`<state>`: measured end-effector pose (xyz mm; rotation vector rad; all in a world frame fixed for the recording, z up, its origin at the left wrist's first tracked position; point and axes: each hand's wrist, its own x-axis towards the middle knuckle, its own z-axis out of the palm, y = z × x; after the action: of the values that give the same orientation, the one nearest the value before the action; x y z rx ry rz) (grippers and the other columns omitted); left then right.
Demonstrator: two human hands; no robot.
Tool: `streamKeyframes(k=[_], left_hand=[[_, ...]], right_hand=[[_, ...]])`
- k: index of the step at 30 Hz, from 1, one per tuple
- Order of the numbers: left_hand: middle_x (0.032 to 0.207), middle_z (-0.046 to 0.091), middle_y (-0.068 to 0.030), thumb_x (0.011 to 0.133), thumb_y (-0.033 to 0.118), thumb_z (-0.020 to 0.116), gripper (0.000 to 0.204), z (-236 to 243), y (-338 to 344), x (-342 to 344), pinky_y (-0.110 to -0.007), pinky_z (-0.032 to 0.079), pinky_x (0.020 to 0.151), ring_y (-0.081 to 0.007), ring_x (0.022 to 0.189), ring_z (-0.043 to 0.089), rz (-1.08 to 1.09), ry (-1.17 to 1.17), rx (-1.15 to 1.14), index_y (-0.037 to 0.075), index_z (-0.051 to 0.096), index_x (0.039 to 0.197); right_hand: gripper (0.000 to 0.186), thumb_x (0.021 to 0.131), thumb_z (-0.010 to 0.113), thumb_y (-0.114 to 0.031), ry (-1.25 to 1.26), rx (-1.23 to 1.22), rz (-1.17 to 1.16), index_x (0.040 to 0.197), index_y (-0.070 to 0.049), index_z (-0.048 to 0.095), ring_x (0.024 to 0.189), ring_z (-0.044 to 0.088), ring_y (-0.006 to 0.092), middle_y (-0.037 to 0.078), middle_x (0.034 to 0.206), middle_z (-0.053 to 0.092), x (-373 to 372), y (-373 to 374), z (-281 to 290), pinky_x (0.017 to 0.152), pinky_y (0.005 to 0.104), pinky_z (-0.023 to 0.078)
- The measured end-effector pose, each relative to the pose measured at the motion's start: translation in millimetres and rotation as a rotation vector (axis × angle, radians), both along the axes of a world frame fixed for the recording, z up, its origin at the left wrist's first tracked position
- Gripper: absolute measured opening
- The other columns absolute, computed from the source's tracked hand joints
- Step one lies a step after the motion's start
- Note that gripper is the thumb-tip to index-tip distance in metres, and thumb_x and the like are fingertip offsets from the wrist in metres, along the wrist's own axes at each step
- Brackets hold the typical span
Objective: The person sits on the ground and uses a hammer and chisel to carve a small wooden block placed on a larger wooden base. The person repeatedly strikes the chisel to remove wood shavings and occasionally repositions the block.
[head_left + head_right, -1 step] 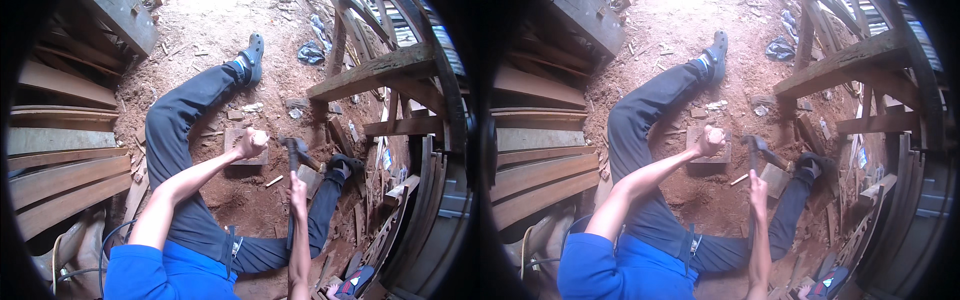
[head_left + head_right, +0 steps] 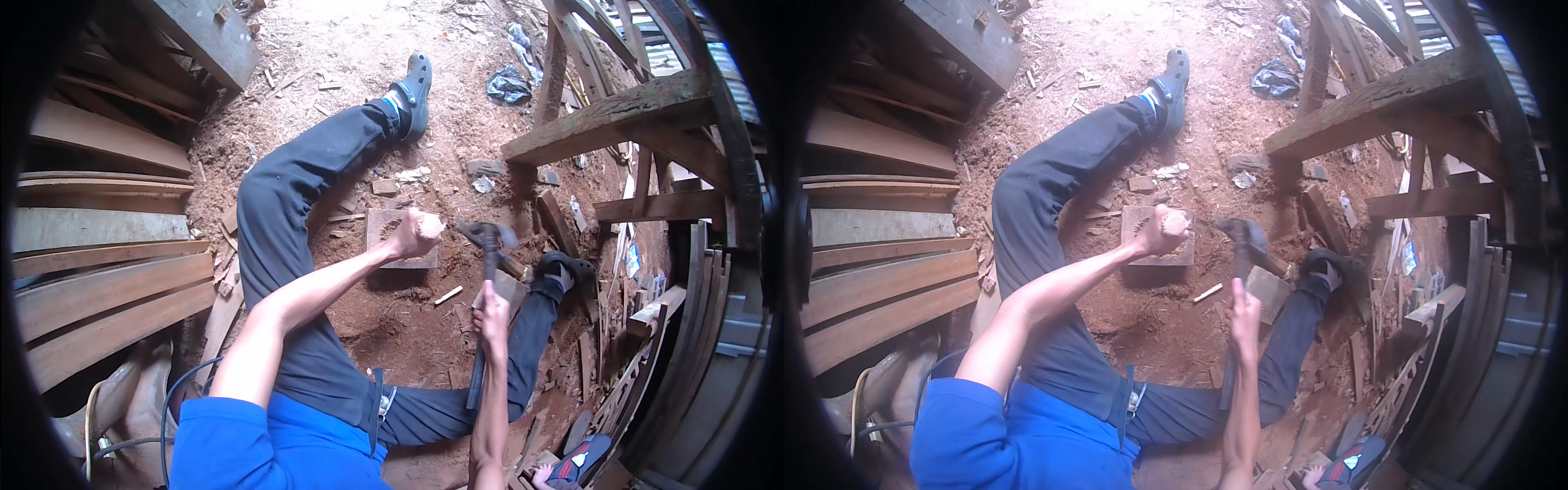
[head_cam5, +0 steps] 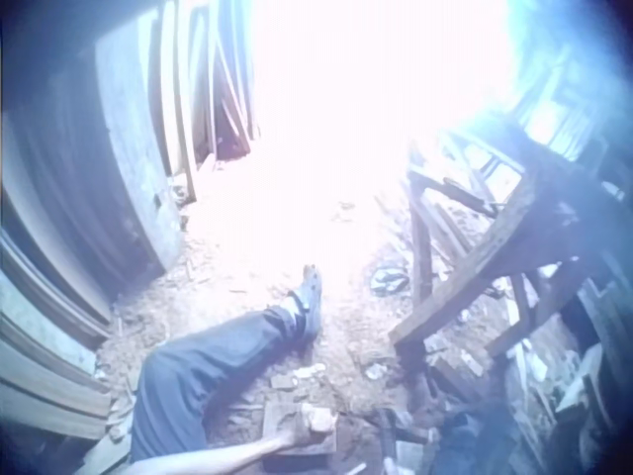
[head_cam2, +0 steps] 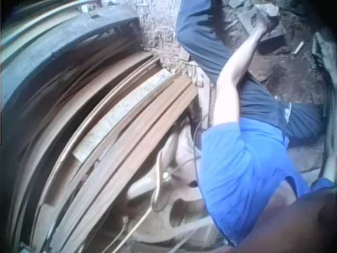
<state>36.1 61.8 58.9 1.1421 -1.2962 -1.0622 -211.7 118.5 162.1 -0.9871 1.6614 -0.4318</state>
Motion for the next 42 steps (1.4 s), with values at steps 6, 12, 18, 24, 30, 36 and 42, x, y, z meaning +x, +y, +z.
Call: streamKeyframes(k=[6, 12, 18, 24, 30, 36, 42], left_hand=[[0.057, 0.05, -0.0059, 0.072, 0.005, 0.065, 0.019, -12.9, -12.4, -5.1, -0.034, 0.038, 0.051, -0.0124, 0.053, 0.046, -0.061, 0.043, -0.15, 0.004, 0.048, 0.064], [0.054, 0.051, -0.0078, 0.074, 0.006, 0.063, 0.014, -8.3, -13.7, -7.6, -0.033, 0.039, 0.048, -0.0122, 0.049, 0.045, -0.057, 0.018, -0.162, 0.003, 0.05, 0.067], [0.059, 0.059, -0.0027, 0.075, 0.006, 0.064, 0.011, -20.4, -18.8, -4.0, -0.028, 0.044, 0.05, -0.0081, 0.054, 0.053, -0.17, -0.014, 0.088, 0.003, 0.057, 0.068], [0.061, 0.06, -0.004, 0.073, 0.006, 0.064, 0.009, -25.1, -19.6, 4.9, -0.028, 0.045, 0.051, -0.0106, 0.055, 0.056, -0.059, 0.006, -0.035, 0.002, 0.057, 0.069], [0.06, 0.06, -0.0051, 0.079, 0.006, 0.064, 0.012, 7.1, -36.1, 8.5, -0.031, 0.046, 0.05, -0.0154, 0.053, 0.057, 0.219, 0.256, -0.024, 0.0, 0.06, 0.069], [0.057, 0.058, -0.006, 0.075, 0.005, 0.065, 0.01, 0.5, -17.4, 5.6, -0.031, 0.045, 0.049, -0.0134, 0.052, 0.057, 0.144, -0.039, -0.099, 0.001, 0.058, 0.069], [0.063, 0.058, -0.0082, 0.073, 0.006, 0.065, 0.008, -25.6, -13.7, -5.3, -0.032, 0.047, 0.054, -0.0169, 0.057, 0.057, -0.036, -0.026, -0.015, 0.001, 0.059, 0.074]], right_hand=[[0.059, 0.095, 0.04, -0.066, -0.669, -0.545, -0.107, 0.078, -0.009, 0.042, 0.037, 0.029, 0.0072, -0.003, 0.051, 0.034, 14.0, -0.1, 127.3, 0.033, 0.0207, 0.024], [0.066, 0.085, 0.045, -0.074, -1.105, -0.868, -0.033, 0.083, -0.008, 0.043, 0.046, 0.032, 0.0087, -0.004, 0.054, 0.034, 19.8, -10.9, 122.2, 0.042, 0.023, 0.029], [0.059, 0.097, 0.048, -0.056, 0.03, -0.143, 0.359, 0.061, -0.01, 0.041, 0.047, 0.033, 0.0055, -0.005, 0.053, 0.036, 25.0, -9.1, 31.5, 0.042, 0.0274, 0.025], [0.059, 0.097, 0.045, -0.058, -0.101, -0.129, 0.113, 0.061, -0.012, 0.041, 0.04, 0.034, 0.0047, -0.005, 0.051, 0.039, 10.3, 5.0, 10.3, 0.038, 0.0245, 0.023], [0.066, 0.097, 0.041, -0.061, 0.369, -0.077, 0.418, 0.056, -0.009, 0.044, 0.045, 0.041, 0.0107, -0.001, 0.052, 0.045, -16.2, -2.0, -83.4, 0.042, 0.0325, 0.029], [0.064, 0.093, 0.043, -0.067, 0.067, 0.103, 0.152, 0.063, -0.011, 0.045, 0.038, 0.036, 0.0067, -0.004, 0.049, 0.04, -25.1, -4.0, -74.9, 0.036, 0.0243, 0.026], [0.062, 0.094, 0.044, -0.065, -0.202, -0.153, -0.002, 0.066, -0.01, 0.046, 0.038, 0.034, 0.0043, -0.005, 0.049, 0.038, -14.6, -6.6, 13.1, 0.036, 0.0213, 0.023]])
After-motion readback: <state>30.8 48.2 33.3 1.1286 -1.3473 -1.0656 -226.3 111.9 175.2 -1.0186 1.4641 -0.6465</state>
